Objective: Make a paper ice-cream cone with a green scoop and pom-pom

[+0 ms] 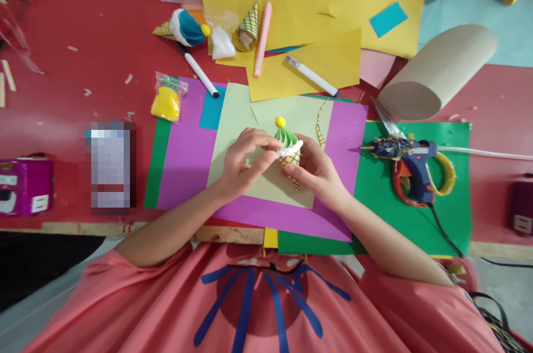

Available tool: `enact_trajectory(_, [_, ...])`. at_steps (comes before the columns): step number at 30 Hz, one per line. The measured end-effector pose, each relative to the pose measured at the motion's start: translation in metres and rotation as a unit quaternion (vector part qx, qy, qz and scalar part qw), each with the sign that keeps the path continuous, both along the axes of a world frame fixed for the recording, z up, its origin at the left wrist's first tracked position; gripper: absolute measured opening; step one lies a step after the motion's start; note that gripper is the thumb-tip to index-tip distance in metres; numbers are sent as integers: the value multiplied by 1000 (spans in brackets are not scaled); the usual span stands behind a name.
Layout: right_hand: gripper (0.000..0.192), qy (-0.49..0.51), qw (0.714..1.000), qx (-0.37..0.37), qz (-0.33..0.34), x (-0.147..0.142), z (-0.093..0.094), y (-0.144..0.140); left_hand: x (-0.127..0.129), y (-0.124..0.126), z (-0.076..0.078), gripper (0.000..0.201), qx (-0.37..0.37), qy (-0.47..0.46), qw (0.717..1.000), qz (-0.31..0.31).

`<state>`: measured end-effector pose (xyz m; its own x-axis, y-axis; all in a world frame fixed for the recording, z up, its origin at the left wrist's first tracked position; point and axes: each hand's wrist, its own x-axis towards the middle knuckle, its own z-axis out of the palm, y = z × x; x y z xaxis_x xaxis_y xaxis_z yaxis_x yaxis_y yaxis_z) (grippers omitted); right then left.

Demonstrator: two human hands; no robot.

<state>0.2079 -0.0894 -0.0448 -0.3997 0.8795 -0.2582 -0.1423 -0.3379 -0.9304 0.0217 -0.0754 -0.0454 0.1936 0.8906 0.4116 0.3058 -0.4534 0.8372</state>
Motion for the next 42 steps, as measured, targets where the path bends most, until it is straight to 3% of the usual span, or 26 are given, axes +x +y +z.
enact_trajectory(5, [60,-110,991,70,-24,0,-8,-4,-1,0,2,18,118,105,987,31])
enact_trajectory(9, [60,-172,979,102,-44,0,-9,-7,0,-1,2,15,134,113,984,39])
enact_trajectory(14, [64,-127,987,90,-43,-2,-5,-6,1,-1,2,14,123,74,988,55])
enact_trajectory(21, [70,-3,999,-30,-25,-4,-2,0,-1,0,-1,19,100,39,994,28])
enact_trajectory(25, [61,47,997,-58,-32,-2,0,3,-2,2,-4,20,47,-20,997,52])
enact_trajectory(31, [55,63,994,-74,-46,-1,-1,4,2,4,1,14,-42,20,997,63])
enact_trajectory(42, [45,26,998,-51,-24,-4,6,0,6,-3,6,13,64,87,994,-1])
